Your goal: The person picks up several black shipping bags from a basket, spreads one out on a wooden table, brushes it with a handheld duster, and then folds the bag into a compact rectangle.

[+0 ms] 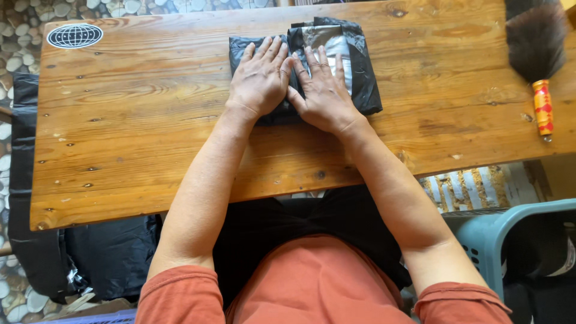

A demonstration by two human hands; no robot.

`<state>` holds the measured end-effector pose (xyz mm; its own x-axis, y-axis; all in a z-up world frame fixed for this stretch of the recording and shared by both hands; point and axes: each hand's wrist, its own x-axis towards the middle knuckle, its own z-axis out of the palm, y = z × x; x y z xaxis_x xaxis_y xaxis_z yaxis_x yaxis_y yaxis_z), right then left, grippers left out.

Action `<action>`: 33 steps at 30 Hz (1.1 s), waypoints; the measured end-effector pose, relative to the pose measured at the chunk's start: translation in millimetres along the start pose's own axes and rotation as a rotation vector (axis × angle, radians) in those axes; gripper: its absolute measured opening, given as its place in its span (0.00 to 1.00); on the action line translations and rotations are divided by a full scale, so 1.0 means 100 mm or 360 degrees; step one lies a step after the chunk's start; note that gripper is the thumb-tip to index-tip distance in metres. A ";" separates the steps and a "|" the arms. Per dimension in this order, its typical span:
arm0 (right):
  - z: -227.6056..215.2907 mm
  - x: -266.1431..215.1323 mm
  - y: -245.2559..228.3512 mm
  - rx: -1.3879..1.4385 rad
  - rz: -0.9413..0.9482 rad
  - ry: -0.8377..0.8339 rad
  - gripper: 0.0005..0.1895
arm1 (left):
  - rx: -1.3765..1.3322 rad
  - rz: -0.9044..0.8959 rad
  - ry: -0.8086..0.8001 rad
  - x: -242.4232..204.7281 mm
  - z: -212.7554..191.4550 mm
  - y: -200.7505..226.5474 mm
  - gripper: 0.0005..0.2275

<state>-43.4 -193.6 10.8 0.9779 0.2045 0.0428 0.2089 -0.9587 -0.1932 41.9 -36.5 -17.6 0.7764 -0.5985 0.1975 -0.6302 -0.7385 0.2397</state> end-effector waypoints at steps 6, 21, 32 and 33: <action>-0.54 -0.39 -0.07 0.0476 0.0085 0.0476 0.29 | 0.0051 -0.0021 0.0007 -0.03 0.01 0.03 0.34; -0.25 -0.75 0.50 0.2017 0.1191 0.0697 0.20 | 0.0294 0.0030 0.0449 -0.06 0.06 0.12 0.26; -0.04 -0.52 -0.16 0.2570 0.1158 0.1181 0.23 | 0.0209 0.0113 0.0805 -0.13 0.01 0.10 0.17; 0.07 -0.48 -0.14 0.2595 0.0786 0.1216 0.23 | 0.0169 0.0112 0.0840 -0.14 0.01 0.09 0.17</action>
<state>-93.2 -188.1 4.3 0.8272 -0.5617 -0.0171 0.1897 0.3078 -0.9323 25.4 -35.5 -19.4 0.6082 -0.4306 0.6668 -0.6559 -0.7458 0.1166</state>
